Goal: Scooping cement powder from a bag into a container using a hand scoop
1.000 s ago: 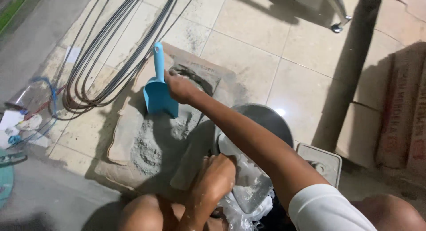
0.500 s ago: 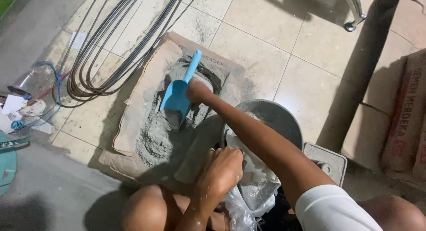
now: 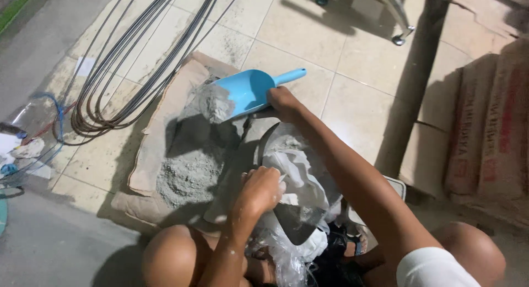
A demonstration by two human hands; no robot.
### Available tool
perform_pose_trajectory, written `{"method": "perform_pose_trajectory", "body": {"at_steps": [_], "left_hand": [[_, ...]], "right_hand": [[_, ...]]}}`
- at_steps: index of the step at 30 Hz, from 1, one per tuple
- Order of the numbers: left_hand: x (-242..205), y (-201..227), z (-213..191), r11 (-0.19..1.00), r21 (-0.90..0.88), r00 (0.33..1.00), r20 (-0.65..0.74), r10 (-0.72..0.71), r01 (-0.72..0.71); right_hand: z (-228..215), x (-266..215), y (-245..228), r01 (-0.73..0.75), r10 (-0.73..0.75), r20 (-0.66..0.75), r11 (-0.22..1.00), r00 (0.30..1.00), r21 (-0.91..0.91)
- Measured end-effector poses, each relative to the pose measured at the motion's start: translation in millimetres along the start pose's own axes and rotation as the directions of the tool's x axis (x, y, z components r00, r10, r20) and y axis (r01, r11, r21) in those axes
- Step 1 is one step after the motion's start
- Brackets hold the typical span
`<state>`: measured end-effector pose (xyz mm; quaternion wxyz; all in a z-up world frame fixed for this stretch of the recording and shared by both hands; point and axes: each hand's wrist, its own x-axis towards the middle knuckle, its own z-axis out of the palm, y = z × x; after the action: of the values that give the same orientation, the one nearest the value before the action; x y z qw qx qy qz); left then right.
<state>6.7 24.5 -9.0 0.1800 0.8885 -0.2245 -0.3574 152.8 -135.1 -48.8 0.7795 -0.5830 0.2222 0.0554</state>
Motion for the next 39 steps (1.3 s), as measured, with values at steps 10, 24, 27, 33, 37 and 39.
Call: {"method": "perform_pose_trajectory", "body": {"at_steps": [10, 24, 27, 33, 37, 39], "left_hand": [[-7.9, 4.4, -5.6, 0.999, 0.036, 0.999, -0.040, -0.003, 0.005], [-16.8, 20.1, -6.3, 0.919, -0.391, 0.989, -0.107, -0.098, 0.049], [-9.3, 18.4, -1.9, 0.897, -0.439, 0.985, -0.127, -0.119, 0.052], [1.2, 22.7, -11.7, 0.886, -0.454, 0.977, -0.133, -0.169, 0.092], [-10.4, 14.3, -26.1, 0.880, -0.474, 0.981, -0.149, -0.125, 0.040], [-25.2, 11.9, -41.1, 0.927, -0.370, 0.988, -0.115, -0.100, 0.051]], "right_hand": [[-57.9, -55.0, -32.1, -0.066, 0.076, -0.253, 0.997, 0.965, 0.050], [-68.6, -218.8, -17.4, -0.213, 0.383, -0.310, 0.860, 0.870, 0.464], [-137.5, -160.7, 82.4, -0.262, 0.313, -0.316, 0.946, 0.896, 0.192], [-68.9, -205.1, -2.5, -0.140, 0.310, -0.458, 0.919, 0.833, 0.368], [-77.8, -197.0, -14.7, -0.042, 0.268, -0.525, 0.914, 0.808, 0.404], [-87.0, -190.0, -19.8, 0.039, 0.232, -0.563, 0.903, 0.793, 0.428]]}}
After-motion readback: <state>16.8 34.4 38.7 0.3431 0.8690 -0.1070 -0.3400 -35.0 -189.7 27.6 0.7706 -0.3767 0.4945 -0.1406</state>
